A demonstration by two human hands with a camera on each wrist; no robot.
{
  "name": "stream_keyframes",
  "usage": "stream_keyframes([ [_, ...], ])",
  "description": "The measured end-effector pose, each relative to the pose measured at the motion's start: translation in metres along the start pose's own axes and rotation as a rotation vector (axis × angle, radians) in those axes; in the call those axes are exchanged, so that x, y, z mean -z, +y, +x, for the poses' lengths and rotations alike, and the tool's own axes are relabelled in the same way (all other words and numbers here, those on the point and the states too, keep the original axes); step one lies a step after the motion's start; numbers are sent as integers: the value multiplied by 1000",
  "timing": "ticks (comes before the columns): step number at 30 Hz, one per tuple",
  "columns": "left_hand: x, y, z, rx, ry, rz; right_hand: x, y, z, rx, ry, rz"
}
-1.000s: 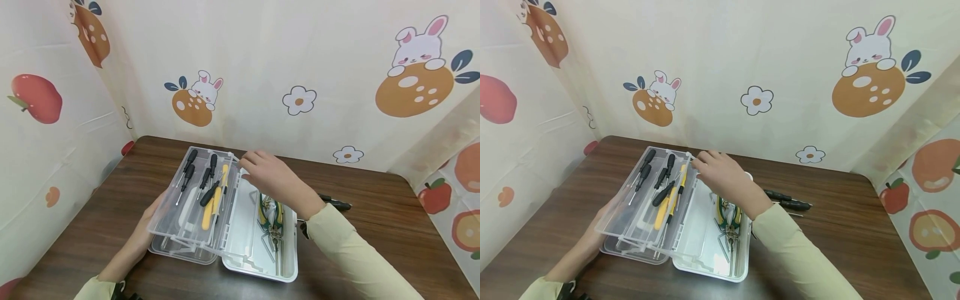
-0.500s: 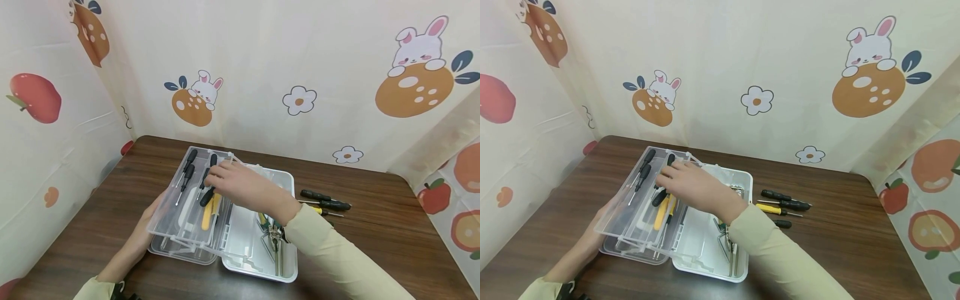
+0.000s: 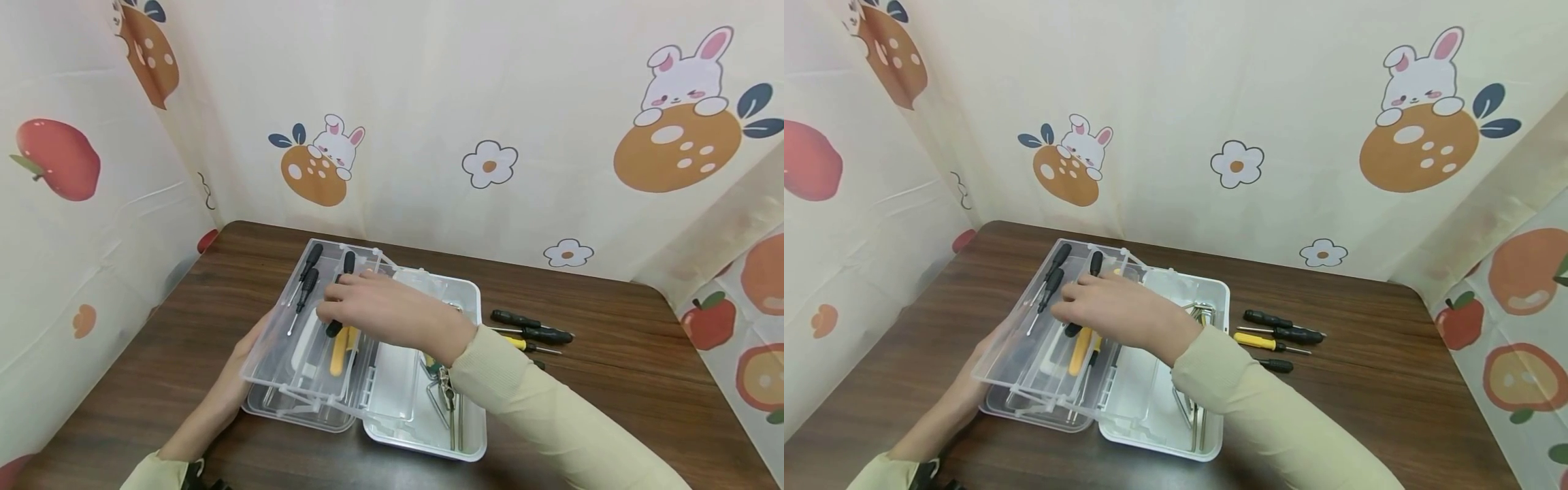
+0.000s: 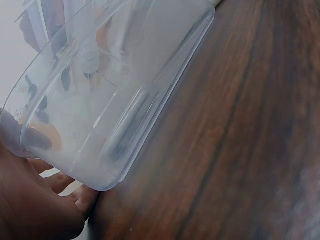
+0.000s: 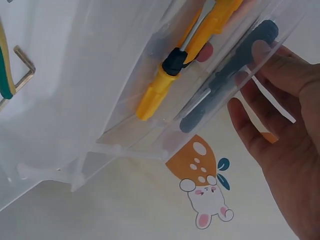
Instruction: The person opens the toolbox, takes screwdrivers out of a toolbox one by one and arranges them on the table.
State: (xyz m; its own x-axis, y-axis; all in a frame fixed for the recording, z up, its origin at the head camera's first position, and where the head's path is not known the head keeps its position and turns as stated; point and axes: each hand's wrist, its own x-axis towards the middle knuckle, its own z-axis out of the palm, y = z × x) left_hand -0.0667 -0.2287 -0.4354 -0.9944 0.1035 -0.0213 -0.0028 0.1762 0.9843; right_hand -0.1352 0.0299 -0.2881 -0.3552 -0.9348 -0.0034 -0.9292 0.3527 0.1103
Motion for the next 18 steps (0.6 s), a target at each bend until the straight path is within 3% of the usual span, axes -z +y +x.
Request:
stream_keyframes([
  [9, -2, 1, 1, 9, -9, 7, 2, -3, 2, -14, -28, 10],
  [18, -1, -1, 0, -32, 13, -3, 1, 2, -7, -11, 60, -110],
])
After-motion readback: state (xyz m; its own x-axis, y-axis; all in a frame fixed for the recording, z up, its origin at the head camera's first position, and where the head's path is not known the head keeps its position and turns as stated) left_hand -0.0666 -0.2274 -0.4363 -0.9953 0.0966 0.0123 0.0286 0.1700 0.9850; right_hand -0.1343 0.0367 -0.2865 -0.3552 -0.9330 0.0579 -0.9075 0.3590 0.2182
